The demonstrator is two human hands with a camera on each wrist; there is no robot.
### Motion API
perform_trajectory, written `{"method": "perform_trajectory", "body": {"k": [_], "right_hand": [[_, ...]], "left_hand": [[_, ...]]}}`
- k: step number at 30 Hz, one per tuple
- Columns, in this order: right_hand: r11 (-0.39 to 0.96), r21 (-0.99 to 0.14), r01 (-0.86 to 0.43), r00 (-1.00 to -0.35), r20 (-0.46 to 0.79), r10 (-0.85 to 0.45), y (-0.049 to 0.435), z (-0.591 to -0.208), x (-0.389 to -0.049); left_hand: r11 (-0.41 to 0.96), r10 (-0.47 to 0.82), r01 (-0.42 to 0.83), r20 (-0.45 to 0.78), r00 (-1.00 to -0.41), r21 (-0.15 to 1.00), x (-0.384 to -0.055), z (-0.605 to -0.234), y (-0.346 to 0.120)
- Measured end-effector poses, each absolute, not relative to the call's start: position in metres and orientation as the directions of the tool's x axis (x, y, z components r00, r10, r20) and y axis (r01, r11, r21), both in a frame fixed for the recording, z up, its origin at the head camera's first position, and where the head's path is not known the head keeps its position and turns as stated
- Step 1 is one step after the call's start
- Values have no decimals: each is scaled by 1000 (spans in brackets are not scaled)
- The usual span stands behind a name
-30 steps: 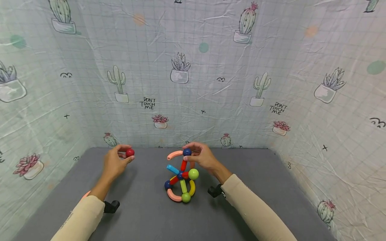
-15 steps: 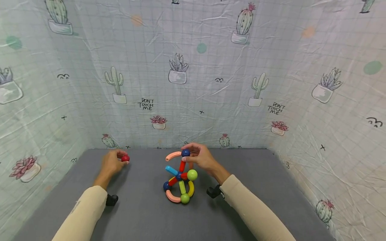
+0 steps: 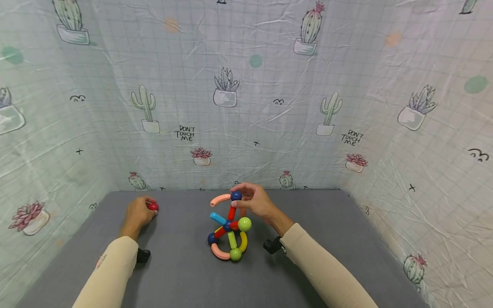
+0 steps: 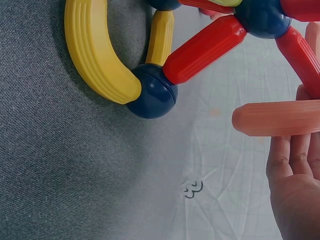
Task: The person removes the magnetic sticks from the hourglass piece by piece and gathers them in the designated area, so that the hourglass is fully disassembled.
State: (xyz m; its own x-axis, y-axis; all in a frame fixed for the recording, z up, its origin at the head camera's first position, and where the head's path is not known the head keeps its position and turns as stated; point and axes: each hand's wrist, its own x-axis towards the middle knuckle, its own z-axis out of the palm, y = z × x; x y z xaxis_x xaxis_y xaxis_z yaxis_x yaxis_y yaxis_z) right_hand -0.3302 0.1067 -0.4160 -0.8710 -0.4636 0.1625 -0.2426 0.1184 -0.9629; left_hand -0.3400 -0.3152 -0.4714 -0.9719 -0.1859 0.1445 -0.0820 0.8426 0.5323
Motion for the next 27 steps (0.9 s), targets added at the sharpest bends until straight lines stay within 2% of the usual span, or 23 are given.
{"method": "perform_trajectory", "body": {"k": [6, 9, 13, 16, 22, 27], "right_hand": [[116, -962, -246, -873, 167, -459, 106, -415, -330], [114, -963, -243, -871, 165, -462, 107, -415, -329], [109, -963, -245, -868, 168, -468, 107, -415, -330], [111, -963, -247, -869, 169, -465, 106, -415, -330], [119, -962, -244, -871, 164, -463, 106, -414, -329], [116, -963, -242, -873, 164, -459, 107, -415, -330]], "left_hand": [[861, -164, -44, 196, -967, 507, -338, -470, -316], [881, -149, 4, 285, -947, 474, -333, -466, -309], [907, -85, 115, 445, -891, 405, -324, -456, -293], [906, -29, 193, 509, -860, 377, -316, -445, -277], [829, 41, 294, 473, -880, 476, -296, -428, -237], [693, 164, 337, 315, -935, 637, -278, -424, -204]]}}
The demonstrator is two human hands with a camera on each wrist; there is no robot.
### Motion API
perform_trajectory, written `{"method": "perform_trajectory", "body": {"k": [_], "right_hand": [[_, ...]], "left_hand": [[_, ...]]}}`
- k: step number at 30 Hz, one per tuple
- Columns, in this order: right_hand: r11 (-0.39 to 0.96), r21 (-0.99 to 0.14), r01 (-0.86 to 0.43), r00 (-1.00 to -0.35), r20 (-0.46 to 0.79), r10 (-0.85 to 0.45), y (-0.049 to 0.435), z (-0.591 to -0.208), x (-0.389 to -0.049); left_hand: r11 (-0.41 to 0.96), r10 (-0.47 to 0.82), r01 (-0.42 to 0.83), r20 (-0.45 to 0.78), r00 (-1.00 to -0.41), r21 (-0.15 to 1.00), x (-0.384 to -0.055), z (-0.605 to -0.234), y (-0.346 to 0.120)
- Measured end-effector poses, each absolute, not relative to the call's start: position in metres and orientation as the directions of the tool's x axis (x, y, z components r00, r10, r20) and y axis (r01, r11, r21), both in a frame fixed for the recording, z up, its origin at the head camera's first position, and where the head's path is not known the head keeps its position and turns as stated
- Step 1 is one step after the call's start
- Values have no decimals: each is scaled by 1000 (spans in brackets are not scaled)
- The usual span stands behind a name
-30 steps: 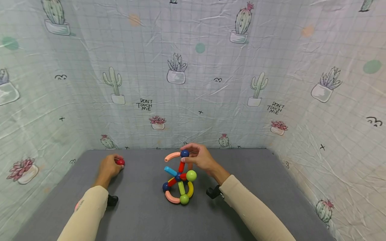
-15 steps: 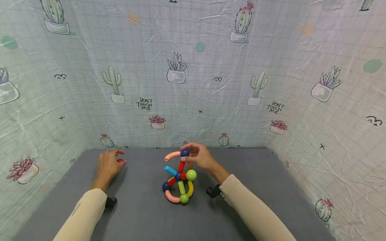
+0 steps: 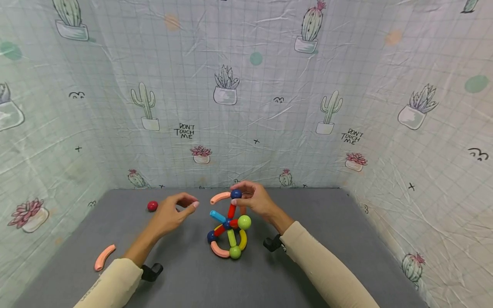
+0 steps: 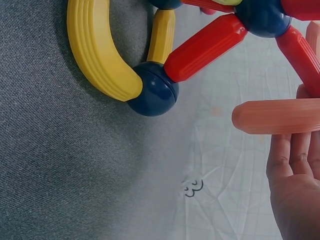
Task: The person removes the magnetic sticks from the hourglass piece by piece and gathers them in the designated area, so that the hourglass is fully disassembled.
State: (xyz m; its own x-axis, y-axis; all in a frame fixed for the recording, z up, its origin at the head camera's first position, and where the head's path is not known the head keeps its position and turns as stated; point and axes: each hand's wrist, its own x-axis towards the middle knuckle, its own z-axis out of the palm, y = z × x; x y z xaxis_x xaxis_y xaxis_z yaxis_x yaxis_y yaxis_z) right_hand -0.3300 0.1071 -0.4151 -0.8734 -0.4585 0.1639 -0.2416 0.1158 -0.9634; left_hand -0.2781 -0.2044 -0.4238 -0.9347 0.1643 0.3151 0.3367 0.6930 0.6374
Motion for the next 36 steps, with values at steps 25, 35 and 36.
{"method": "perform_trajectory", "body": {"k": [25, 35, 36], "right_hand": [[112, -955, -274, -865, 195, -462, 109, -418, -329], [109, -959, -260, -868, 182, -462, 109, -415, -327], [107, -960, -259, -867, 183, -463, 109, -415, -327]], "left_hand": [[319, 258, 331, 255, -932, 888, -251, -451, -130], [366, 151, 288, 249, -957, 885, -261, -442, -136], [369, 146, 289, 253, -957, 883, -262, -439, -137]]}}
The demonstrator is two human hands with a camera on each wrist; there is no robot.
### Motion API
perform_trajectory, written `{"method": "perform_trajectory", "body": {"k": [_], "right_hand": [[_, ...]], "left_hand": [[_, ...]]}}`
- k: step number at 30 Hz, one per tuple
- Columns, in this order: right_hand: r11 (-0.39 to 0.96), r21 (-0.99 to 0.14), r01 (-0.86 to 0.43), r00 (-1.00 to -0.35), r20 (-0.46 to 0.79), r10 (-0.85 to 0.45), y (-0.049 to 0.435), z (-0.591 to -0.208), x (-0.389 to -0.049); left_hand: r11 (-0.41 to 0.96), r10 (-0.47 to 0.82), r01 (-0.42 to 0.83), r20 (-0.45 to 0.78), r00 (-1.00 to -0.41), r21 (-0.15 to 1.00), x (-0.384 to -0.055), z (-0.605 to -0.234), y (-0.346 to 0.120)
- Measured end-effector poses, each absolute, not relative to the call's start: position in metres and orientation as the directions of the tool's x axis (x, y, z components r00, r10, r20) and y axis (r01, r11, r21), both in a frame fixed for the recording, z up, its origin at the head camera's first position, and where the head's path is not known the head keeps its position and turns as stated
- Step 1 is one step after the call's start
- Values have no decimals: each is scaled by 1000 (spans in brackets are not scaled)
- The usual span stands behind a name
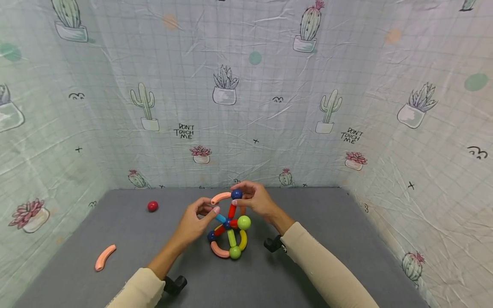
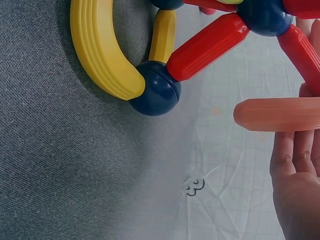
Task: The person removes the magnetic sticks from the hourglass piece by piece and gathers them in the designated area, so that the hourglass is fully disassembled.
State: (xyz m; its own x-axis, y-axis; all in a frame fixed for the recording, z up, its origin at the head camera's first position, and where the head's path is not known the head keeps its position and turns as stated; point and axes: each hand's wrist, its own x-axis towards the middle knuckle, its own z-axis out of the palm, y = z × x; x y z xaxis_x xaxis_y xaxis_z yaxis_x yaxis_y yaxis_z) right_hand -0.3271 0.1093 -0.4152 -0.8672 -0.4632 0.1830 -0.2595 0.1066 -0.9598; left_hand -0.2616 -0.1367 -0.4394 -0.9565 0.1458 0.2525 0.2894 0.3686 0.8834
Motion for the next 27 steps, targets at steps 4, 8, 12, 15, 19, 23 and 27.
{"method": "perform_trajectory", "body": {"k": [4, 8, 12, 15, 19, 23, 27], "right_hand": [[92, -962, -258, -858, 184, -479, 109, -417, -328], [56, -966, -251, -846, 191, -498, 109, -418, -329], [36, -968, -249, -838, 197, -508, 109, -418, -329], [36, -969, -245, -837, 193, -513, 109, -417, -329], [44, -968, -246, -836, 189, -516, 110, -416, -328], [48, -964, -261, -829, 198, -523, 110, -416, -328], [51, -961, -273, -827, 207, -522, 110, -416, -328]], "left_hand": [[362, 148, 292, 254, -956, 885, -266, -432, -138], [385, 166, 301, 255, -952, 872, -272, -426, -136], [403, 194, 325, 267, -944, 855, -278, -418, -131], [392, 213, 337, 272, -939, 856, -281, -414, -129], [388, 229, 348, 276, -933, 853, -285, -412, -128], [390, 247, 366, 286, -926, 845, -289, -412, -131], [406, 241, 385, 309, -920, 829, -292, -412, -137]]}}
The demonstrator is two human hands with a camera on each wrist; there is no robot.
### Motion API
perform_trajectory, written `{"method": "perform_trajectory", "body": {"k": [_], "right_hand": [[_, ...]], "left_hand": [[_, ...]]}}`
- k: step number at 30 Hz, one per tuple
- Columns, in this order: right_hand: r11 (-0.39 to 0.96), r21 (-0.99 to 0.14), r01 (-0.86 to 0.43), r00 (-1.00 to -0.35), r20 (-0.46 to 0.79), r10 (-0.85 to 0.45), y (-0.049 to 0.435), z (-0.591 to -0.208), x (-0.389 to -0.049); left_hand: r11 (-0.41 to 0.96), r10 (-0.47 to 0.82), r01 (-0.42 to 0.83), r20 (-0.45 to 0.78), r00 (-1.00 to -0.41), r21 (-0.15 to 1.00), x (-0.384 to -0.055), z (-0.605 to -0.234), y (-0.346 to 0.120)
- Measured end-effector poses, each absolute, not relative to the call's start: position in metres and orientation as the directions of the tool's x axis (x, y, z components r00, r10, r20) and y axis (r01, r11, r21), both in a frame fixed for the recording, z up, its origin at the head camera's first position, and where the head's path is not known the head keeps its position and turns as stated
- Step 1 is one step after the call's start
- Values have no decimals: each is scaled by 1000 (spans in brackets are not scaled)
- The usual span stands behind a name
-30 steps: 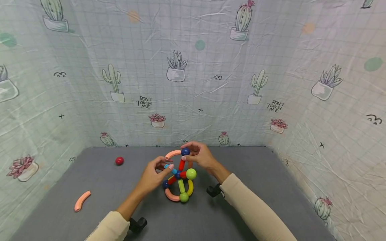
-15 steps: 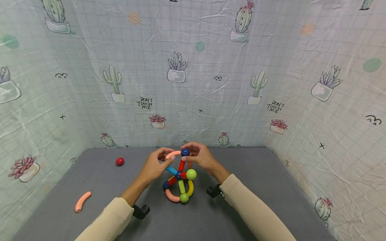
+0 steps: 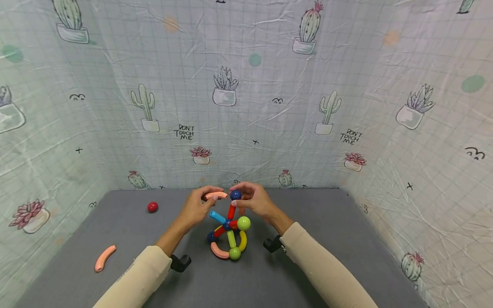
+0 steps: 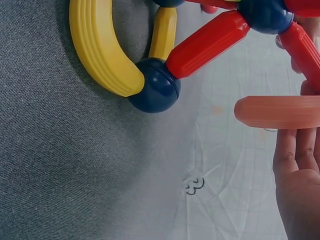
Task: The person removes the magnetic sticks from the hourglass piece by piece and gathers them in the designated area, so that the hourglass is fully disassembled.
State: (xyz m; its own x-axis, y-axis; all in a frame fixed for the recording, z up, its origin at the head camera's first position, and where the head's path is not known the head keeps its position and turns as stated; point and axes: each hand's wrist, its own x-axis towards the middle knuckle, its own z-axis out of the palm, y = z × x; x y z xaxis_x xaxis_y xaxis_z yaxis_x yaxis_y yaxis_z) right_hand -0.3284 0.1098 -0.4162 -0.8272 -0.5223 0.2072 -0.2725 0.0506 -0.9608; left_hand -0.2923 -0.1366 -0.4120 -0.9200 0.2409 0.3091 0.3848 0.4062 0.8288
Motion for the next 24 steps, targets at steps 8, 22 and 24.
{"method": "perform_trajectory", "body": {"k": [8, 22, 24], "right_hand": [[55, -962, -268, -833, 203, -515, 110, -417, -329], [25, -965, -262, -826, 210, -524, 111, -416, -328], [24, -965, -259, -826, 209, -523, 111, -416, -328]], "left_hand": [[485, 165, 378, 342, -925, 789, -288, -417, -155], [632, 37, 286, 341, -939, 720, -240, -427, -229], [678, 40, 272, 336, -941, 683, -231, -428, -242]]}}
